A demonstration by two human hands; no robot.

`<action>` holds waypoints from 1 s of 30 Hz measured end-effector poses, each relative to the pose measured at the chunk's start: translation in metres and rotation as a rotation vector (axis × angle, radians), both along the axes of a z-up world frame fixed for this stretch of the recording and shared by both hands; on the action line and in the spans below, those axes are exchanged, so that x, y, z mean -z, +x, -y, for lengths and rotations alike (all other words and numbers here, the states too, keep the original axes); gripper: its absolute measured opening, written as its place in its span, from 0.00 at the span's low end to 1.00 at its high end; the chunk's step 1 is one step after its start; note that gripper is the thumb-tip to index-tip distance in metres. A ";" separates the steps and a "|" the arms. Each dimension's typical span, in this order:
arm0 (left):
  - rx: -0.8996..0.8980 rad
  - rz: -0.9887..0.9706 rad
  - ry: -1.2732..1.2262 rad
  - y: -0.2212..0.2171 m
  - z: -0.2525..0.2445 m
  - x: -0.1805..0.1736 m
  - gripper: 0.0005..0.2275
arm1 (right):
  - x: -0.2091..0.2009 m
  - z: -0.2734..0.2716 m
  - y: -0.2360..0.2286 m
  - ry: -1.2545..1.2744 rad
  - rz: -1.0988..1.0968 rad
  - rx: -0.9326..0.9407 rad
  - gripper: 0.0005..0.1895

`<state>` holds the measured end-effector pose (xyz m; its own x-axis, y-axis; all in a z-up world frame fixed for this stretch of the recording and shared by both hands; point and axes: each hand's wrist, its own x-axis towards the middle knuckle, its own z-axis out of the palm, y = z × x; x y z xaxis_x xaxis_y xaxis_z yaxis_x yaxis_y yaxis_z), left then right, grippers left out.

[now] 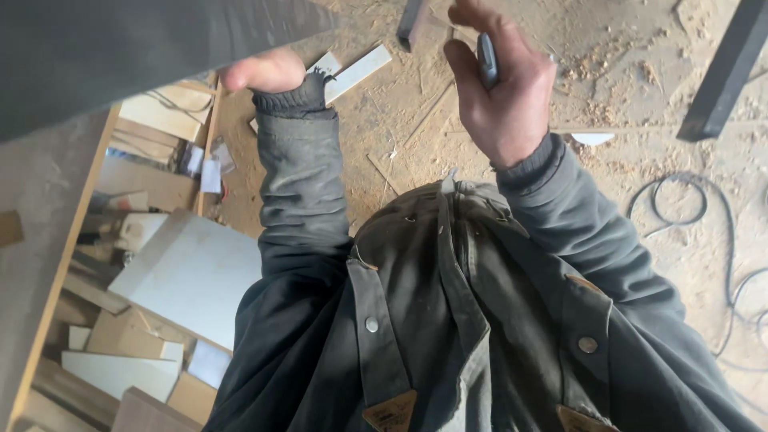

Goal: The recorder is using a small scribe or marking tool to mark points along a long black metal bar for future processing.

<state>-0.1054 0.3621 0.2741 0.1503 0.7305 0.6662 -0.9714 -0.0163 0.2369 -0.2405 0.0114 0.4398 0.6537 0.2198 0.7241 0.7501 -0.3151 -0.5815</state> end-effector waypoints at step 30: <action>0.014 -0.115 1.084 -0.014 0.294 -0.088 0.35 | -0.023 0.097 -0.069 0.492 -0.036 0.577 0.09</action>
